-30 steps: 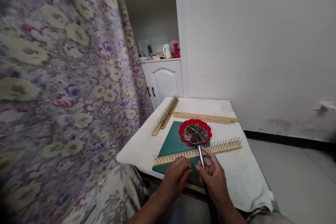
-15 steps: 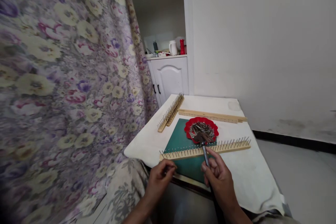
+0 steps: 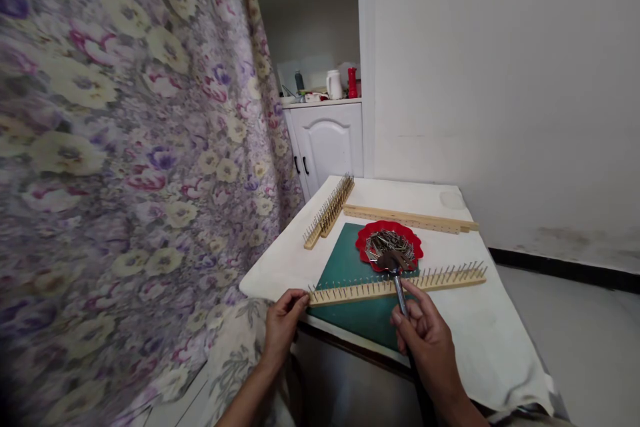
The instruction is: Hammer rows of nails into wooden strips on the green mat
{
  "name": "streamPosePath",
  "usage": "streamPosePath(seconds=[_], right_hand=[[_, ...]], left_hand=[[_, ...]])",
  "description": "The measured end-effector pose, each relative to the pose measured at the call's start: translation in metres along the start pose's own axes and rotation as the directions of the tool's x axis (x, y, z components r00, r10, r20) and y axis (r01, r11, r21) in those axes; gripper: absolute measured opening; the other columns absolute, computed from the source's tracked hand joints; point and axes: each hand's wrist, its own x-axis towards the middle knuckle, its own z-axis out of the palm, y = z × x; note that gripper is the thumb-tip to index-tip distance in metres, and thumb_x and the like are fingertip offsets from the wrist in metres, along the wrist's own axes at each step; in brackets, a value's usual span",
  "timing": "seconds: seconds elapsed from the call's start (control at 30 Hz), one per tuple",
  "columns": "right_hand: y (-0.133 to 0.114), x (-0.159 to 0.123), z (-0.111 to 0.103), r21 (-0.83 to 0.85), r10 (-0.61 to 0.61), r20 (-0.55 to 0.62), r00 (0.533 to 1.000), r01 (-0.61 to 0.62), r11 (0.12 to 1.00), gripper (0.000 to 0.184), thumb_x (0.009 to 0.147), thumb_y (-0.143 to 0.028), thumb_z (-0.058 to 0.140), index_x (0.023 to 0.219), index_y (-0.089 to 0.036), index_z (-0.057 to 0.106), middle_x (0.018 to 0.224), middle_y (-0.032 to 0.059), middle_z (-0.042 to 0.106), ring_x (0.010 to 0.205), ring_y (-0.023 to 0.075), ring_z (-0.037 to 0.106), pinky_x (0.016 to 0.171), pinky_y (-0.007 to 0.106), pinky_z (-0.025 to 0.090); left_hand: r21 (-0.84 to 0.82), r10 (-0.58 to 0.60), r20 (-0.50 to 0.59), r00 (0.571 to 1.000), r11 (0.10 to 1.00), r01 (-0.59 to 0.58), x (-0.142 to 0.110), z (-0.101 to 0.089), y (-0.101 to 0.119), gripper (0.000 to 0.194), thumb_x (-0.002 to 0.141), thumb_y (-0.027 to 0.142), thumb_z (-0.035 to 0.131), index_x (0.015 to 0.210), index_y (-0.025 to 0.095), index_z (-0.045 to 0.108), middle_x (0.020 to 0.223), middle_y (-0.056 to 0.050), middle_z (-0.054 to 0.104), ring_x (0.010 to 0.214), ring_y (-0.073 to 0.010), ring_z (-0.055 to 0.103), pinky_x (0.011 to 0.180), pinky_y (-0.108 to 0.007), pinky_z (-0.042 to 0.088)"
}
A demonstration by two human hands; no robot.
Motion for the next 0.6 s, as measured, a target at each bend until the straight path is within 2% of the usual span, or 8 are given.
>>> streamPosePath(seconds=[0.6], right_hand=[[-0.0028, -0.0007, 0.0026, -0.005, 0.019, -0.007, 1.000, -0.019, 1.000, 0.052, 0.079, -0.036, 0.066, 0.124, -0.022, 0.047, 0.066, -0.0040, 0.056, 0.042, 0.0076, 0.043, 0.040, 0.019, 0.033]], left_hand=[[0.123, 0.135, 0.090, 0.987, 0.982, -0.146, 0.0019, -0.0011, -0.0048, 0.018, 0.080, 0.032, 0.055, 0.074, 0.017, 0.062, 0.073, -0.001, 0.059, 0.073, -0.0151, 0.055, 0.067, -0.023, 0.042]])
